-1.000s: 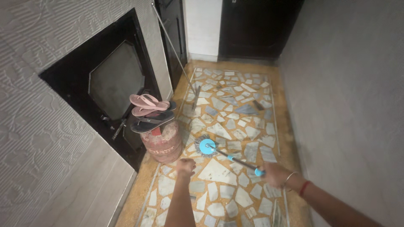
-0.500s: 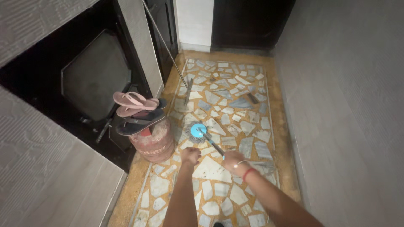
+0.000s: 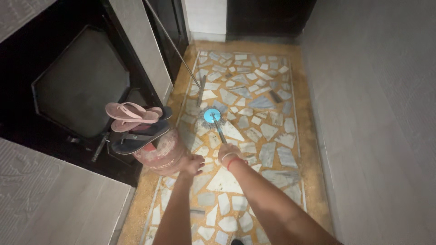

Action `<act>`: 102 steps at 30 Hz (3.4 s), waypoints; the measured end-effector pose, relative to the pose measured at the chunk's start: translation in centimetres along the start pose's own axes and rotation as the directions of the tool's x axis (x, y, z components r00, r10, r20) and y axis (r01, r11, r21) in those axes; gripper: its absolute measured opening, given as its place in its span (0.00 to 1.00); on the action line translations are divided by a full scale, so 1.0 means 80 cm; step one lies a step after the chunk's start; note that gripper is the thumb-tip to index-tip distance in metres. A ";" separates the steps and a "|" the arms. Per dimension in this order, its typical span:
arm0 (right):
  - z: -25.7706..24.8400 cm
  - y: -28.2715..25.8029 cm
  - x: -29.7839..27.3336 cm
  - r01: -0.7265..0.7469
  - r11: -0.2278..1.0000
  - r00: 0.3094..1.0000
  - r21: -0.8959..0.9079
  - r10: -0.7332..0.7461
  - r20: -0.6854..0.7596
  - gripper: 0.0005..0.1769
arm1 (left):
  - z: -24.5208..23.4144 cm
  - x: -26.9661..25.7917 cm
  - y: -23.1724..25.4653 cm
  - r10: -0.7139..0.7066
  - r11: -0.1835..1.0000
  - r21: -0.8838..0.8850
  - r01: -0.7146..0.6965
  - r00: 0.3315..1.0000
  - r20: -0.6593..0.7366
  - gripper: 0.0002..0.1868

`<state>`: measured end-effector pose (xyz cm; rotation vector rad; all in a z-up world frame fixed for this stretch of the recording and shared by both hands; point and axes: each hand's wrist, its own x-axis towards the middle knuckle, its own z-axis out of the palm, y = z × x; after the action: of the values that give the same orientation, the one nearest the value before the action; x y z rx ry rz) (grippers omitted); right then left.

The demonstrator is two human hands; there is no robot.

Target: The person dips a mop into a bucket of water, wrings it out, and then mops the floor in a hallway and on a set of stairs.

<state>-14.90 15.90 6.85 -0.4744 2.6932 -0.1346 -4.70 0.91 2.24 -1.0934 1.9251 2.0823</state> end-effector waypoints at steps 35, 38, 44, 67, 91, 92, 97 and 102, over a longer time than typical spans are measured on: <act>-0.001 0.157 -0.354 -0.185 0.983 0.982 -0.001 0.185 0.027 0.11 | 0.031 -0.069 -0.096 0.102 0.991 0.056 -0.120 0.961 0.258 0.09; 0.019 0.138 -0.364 -0.238 0.971 0.964 0.019 0.239 -0.116 0.11 | 0.030 -0.048 -0.101 0.109 0.994 -0.059 -0.096 0.943 0.313 0.09; 0.042 0.117 -0.316 -0.274 0.961 0.930 -0.026 0.258 -0.260 0.13 | 0.010 -0.046 -0.117 0.122 0.986 -0.156 -0.066 0.914 0.387 0.07; 0.039 0.194 0.055 -0.241 0.970 0.922 0.038 0.241 -0.304 0.17 | 0.054 0.009 -0.038 0.216 0.936 0.238 -0.259 0.957 0.192 0.06; 0.016 0.213 -0.276 -0.256 0.965 0.966 0.051 0.257 -0.027 0.17 | 0.136 -0.093 0.045 0.228 0.073 0.775 -0.628 0.766 0.600 0.26; 0.010 0.210 -0.303 -0.272 0.958 0.962 0.089 0.273 0.000 0.18 | 0.135 -0.096 0.036 0.226 0.061 0.773 -0.632 0.763 0.606 0.26; -0.012 0.185 -0.395 -0.433 0.861 0.900 0.267 0.394 0.187 0.21 | 0.165 -0.109 -0.006 0.192 0.152 0.704 -0.694 0.720 0.667 0.16; 0.027 0.194 -0.373 -0.217 0.971 0.968 0.104 0.228 -0.109 0.16 | 0.169 -0.123 -0.004 0.176 0.149 0.672 -0.726 0.688 0.704 0.16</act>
<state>6.88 40.73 13.44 -0.1369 2.8199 -0.2281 -3.04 16.97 6.63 0.3776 2.6745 0.6571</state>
